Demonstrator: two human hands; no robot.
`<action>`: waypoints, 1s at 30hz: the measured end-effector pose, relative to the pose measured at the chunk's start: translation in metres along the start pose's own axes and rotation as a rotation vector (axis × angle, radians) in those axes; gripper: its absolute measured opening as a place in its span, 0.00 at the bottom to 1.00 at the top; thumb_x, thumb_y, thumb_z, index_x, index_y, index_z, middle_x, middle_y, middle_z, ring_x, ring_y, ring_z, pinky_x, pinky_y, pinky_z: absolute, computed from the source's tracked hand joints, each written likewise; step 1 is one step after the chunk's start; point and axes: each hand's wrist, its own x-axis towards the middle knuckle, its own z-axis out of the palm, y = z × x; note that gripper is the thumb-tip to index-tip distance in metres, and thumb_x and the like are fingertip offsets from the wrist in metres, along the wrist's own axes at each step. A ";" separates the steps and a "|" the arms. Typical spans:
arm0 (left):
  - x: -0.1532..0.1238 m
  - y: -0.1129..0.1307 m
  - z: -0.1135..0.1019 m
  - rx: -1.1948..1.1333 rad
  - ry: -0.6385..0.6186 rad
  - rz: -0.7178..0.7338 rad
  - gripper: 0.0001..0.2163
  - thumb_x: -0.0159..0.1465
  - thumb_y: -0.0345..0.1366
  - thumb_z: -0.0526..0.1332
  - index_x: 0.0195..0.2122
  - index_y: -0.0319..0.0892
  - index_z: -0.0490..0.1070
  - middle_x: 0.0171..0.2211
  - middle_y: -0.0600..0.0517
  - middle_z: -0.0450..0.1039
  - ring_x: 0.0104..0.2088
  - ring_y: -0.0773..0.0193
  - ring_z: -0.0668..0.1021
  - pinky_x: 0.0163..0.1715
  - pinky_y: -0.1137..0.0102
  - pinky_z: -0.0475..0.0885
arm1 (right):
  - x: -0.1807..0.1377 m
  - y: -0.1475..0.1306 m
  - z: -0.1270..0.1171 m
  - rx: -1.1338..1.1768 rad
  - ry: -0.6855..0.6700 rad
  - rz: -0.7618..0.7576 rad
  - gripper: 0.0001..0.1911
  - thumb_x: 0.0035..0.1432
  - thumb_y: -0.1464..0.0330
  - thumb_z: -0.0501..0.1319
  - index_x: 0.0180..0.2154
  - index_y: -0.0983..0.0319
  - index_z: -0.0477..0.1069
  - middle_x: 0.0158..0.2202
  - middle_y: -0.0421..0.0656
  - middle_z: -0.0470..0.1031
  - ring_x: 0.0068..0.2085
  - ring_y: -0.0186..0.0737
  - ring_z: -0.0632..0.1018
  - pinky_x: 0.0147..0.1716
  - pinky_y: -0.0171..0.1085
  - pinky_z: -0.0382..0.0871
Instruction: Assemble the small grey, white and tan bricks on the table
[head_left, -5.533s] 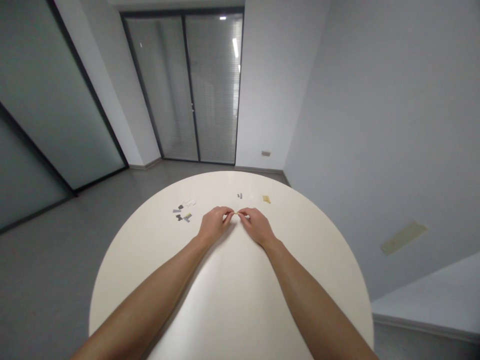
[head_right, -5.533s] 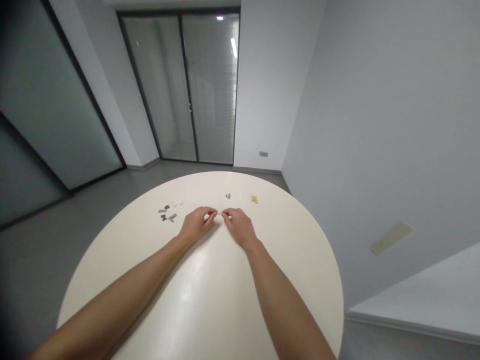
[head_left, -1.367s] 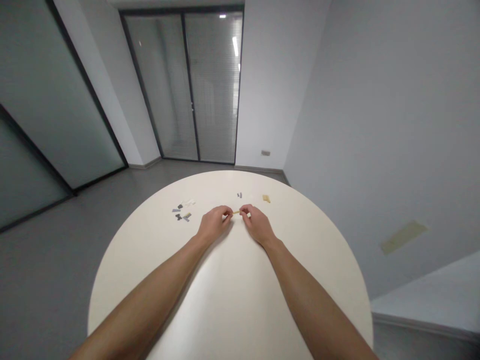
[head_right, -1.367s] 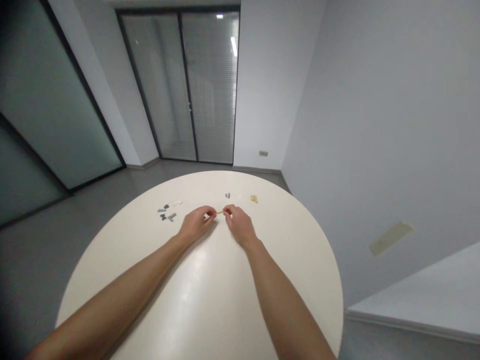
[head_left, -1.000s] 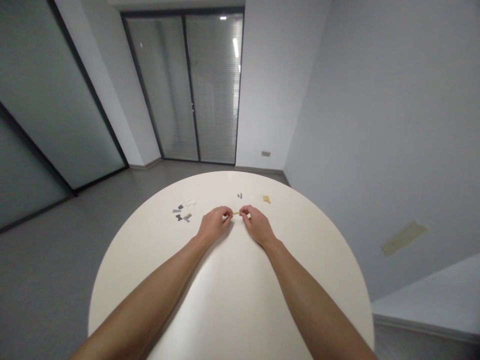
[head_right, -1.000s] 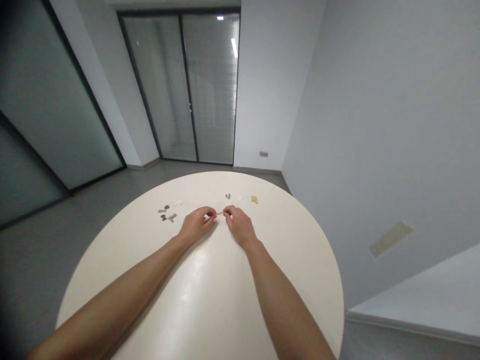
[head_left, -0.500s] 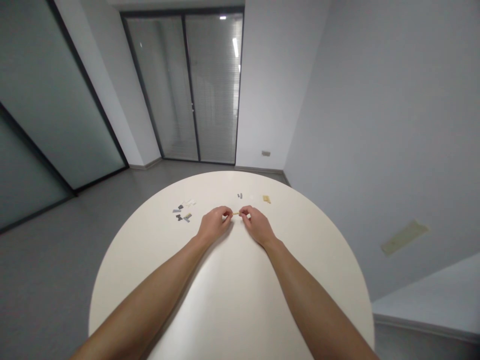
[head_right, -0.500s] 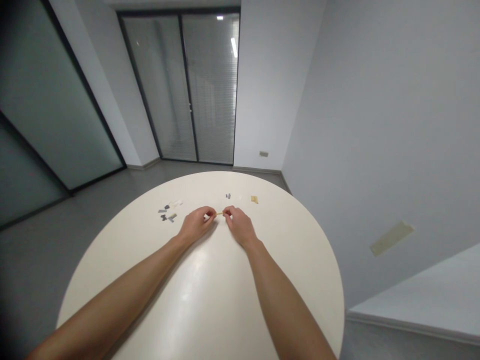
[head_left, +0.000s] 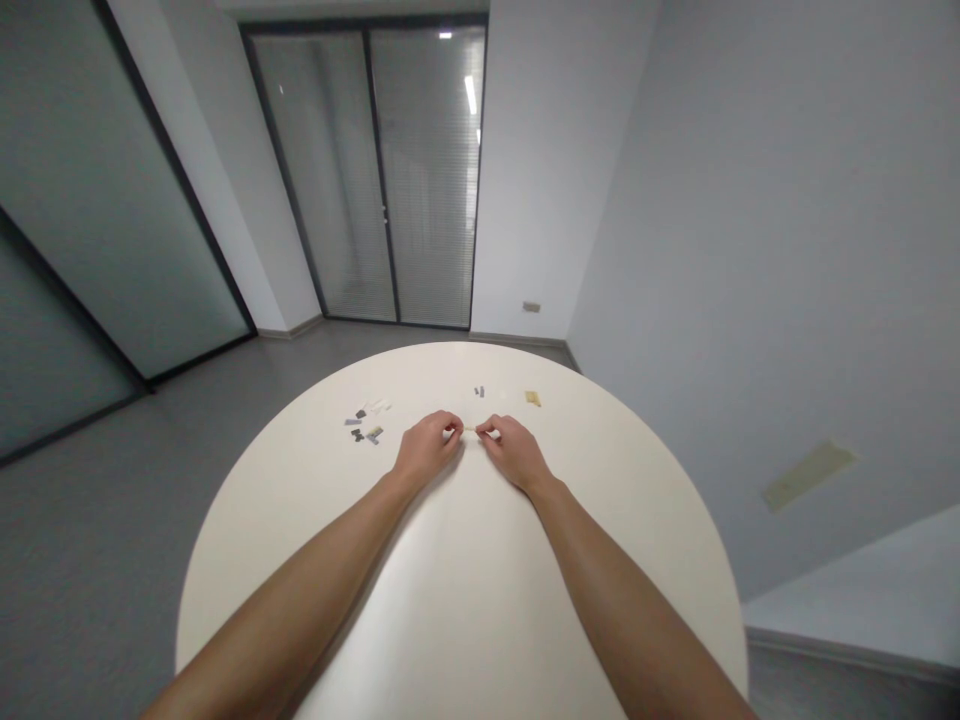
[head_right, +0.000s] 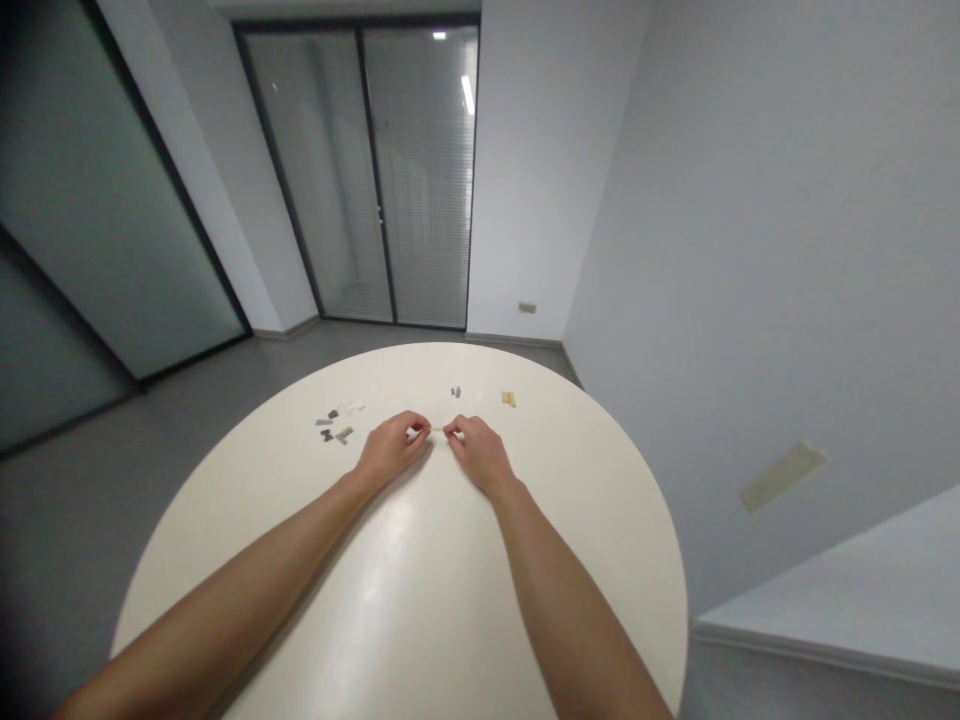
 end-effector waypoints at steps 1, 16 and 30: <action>0.000 0.000 0.000 0.003 -0.001 -0.002 0.07 0.65 0.34 0.57 0.39 0.46 0.74 0.40 0.52 0.79 0.42 0.60 0.78 0.41 0.68 0.69 | 0.000 -0.001 0.000 0.003 0.001 0.007 0.06 0.63 0.72 0.61 0.40 0.58 0.74 0.41 0.41 0.77 0.41 0.38 0.76 0.43 0.36 0.67; 0.000 0.001 -0.001 0.011 -0.016 -0.010 0.06 0.64 0.34 0.59 0.39 0.46 0.75 0.40 0.52 0.79 0.42 0.60 0.78 0.41 0.68 0.70 | 0.000 -0.005 -0.003 -0.021 0.004 0.010 0.06 0.64 0.69 0.60 0.42 0.57 0.75 0.41 0.41 0.78 0.43 0.39 0.76 0.45 0.38 0.67; -0.001 0.001 -0.001 0.024 -0.035 -0.005 0.06 0.64 0.34 0.59 0.39 0.46 0.75 0.41 0.52 0.79 0.43 0.59 0.78 0.41 0.68 0.70 | 0.001 -0.005 -0.002 -0.017 0.019 -0.001 0.10 0.63 0.70 0.61 0.45 0.56 0.76 0.45 0.42 0.80 0.47 0.41 0.77 0.49 0.41 0.69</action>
